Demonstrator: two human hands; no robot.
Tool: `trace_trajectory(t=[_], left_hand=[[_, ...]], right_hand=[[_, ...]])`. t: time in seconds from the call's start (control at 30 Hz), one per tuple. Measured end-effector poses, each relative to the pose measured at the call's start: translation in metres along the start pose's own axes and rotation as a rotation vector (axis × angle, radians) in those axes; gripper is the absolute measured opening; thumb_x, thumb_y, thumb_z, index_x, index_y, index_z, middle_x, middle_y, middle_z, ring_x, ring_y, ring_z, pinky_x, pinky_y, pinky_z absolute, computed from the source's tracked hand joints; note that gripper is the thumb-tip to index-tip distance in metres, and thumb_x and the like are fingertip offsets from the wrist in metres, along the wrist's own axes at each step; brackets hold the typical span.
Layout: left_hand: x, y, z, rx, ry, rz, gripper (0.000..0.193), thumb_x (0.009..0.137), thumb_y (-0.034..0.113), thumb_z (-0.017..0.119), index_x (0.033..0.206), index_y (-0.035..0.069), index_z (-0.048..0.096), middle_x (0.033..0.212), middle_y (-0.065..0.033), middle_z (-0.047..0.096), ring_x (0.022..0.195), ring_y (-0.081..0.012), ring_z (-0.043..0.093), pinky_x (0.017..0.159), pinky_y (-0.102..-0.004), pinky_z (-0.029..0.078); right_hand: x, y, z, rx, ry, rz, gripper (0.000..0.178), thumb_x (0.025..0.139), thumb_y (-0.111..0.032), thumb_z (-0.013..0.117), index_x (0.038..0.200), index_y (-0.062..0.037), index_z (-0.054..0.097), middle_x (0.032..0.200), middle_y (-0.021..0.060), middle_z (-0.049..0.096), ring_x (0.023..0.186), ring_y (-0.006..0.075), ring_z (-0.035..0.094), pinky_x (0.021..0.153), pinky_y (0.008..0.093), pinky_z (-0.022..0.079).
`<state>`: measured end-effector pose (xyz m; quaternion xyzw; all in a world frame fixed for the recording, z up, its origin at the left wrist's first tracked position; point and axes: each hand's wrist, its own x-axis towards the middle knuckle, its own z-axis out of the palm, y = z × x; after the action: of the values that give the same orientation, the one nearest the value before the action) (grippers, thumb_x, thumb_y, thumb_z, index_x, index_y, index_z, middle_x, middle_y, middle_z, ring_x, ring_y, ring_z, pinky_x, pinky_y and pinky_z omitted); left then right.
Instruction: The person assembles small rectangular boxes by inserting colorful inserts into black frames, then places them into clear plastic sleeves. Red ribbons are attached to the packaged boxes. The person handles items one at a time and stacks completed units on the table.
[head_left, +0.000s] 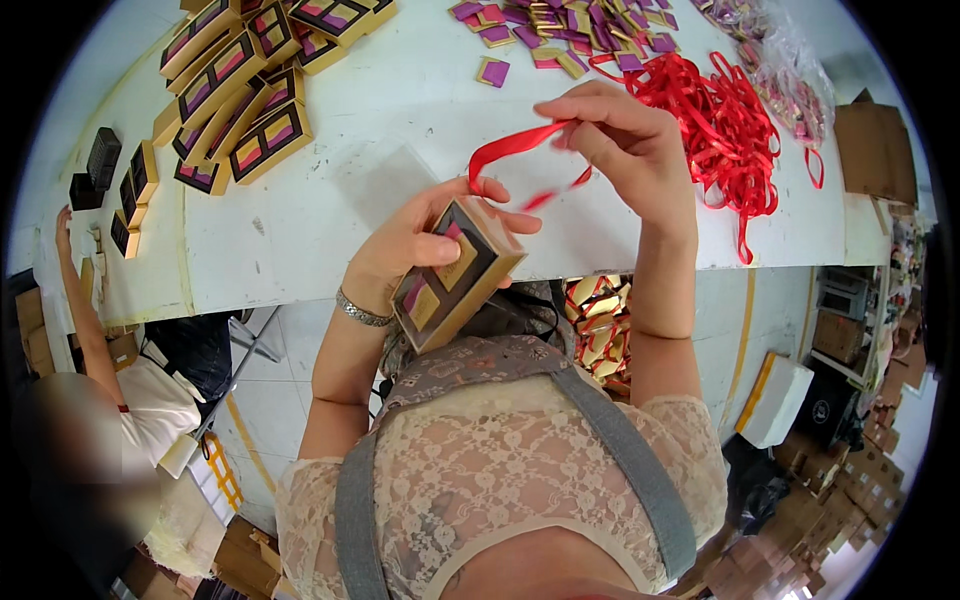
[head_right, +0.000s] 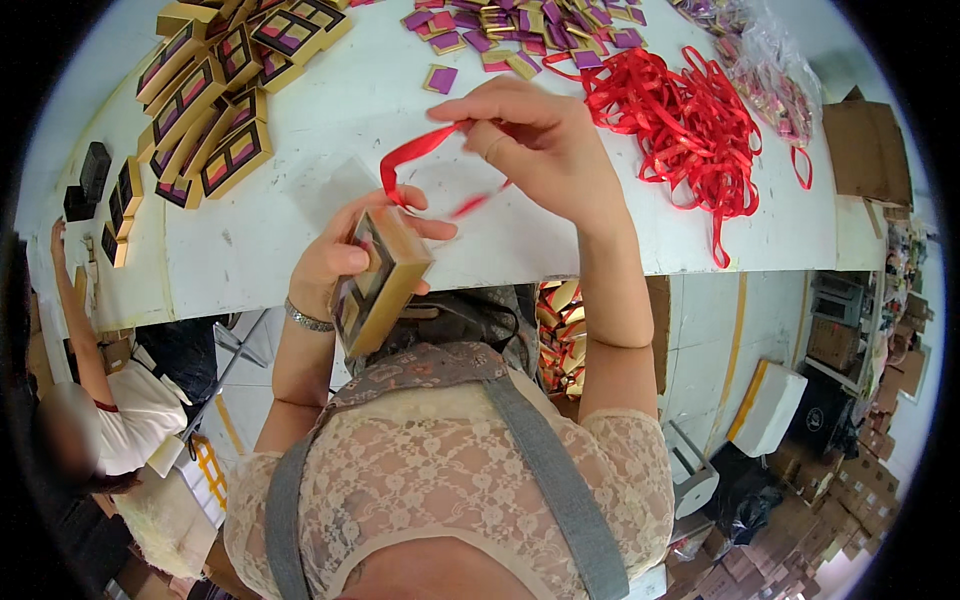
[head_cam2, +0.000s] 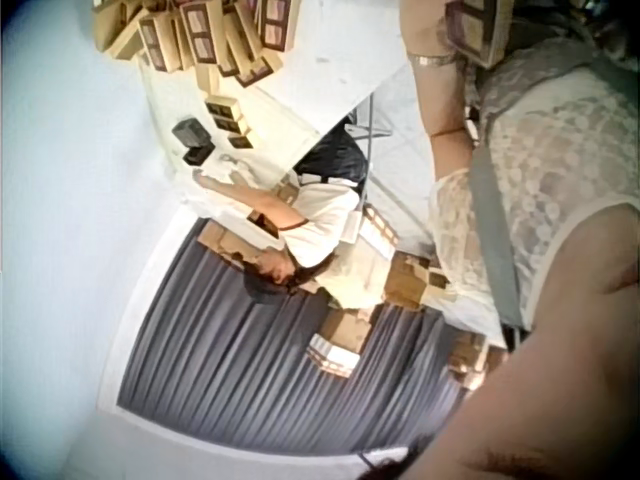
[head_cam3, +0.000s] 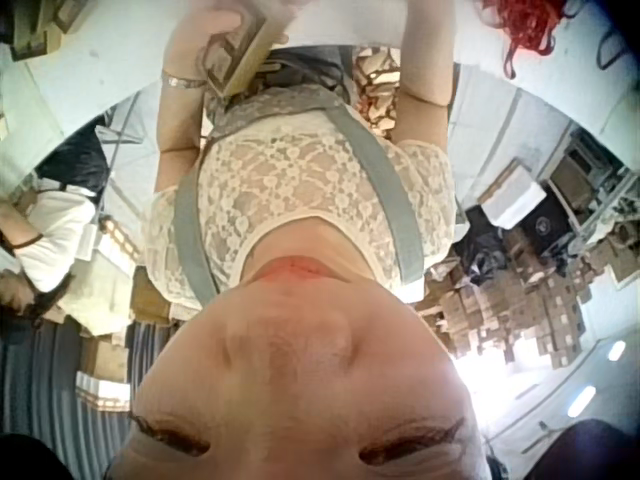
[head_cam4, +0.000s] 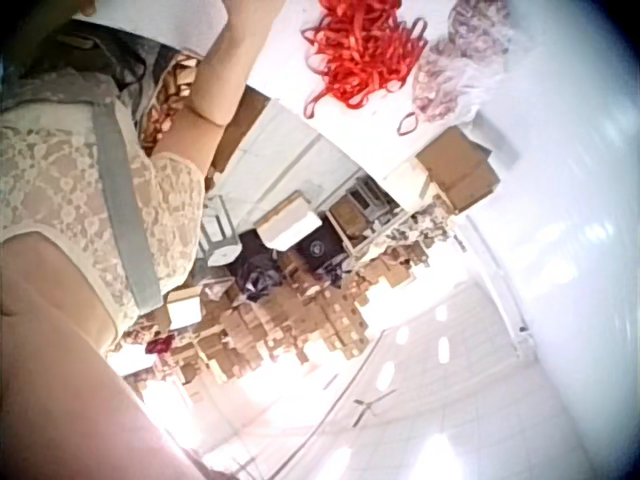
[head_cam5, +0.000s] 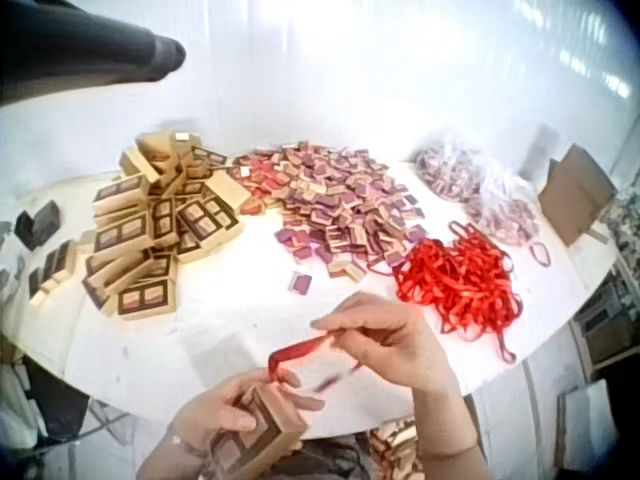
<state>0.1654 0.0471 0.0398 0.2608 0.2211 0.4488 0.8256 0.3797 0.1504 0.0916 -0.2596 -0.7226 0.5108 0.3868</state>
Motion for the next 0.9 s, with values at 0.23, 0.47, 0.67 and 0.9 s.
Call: trace_trajectory(t=[0.23,0.47,0.67,0.9], left_hand=[[-0.010,0.008,-0.001,0.092,0.075,0.053,0.073,0.068,0.027,0.075,0.124,-0.005,0.041,0.123,-0.0294,0.054,0.098,-0.0263,0.065,0.081,-0.0342,0.055],[-0.005,0.017,-0.017,0.348,0.288,0.232,0.070,0.080,0.014,0.067,0.137,0.000,0.027,0.115,-0.0203,0.059,0.092,-0.0187,0.063,0.076,-0.0277,0.052],[0.025,-0.003,-0.018,0.249,0.483,0.239,0.082,0.088,0.011,0.055,0.150,0.009,0.002,0.111,-0.0154,0.057,0.091,-0.0163,0.060,0.075,-0.0291,0.052],[0.037,0.014,-0.011,0.082,0.659,0.421,0.063,0.094,0.027,0.051,0.146,0.007,0.022,0.112,-0.0103,0.056,0.095,-0.0168,0.060,0.080,-0.0334,0.054]], right_hand=[[-0.013,0.001,-0.013,0.166,0.240,-0.023,0.035,0.080,0.007,0.054,0.110,-0.0002,0.069,0.092,0.0048,0.061,0.080,0.0112,0.055,0.067,0.0240,0.046],[-0.006,-0.006,-0.005,0.177,-0.209,0.416,0.029,0.088,-0.007,0.059,0.116,-0.0012,0.066,0.078,0.0025,0.066,0.071,0.0080,0.059,0.066,0.0217,0.048],[0.013,0.013,0.045,0.183,-0.020,0.338,0.026,0.088,-0.009,0.063,0.113,-0.0026,0.068,0.090,0.0071,0.071,0.078,0.0068,0.061,0.069,0.0216,0.049],[-0.020,0.026,0.054,0.086,-0.053,0.376,0.019,0.085,-0.008,0.065,0.102,-0.0029,0.072,0.084,0.0017,0.070,0.074,0.0056,0.056,0.072,0.0228,0.047]])
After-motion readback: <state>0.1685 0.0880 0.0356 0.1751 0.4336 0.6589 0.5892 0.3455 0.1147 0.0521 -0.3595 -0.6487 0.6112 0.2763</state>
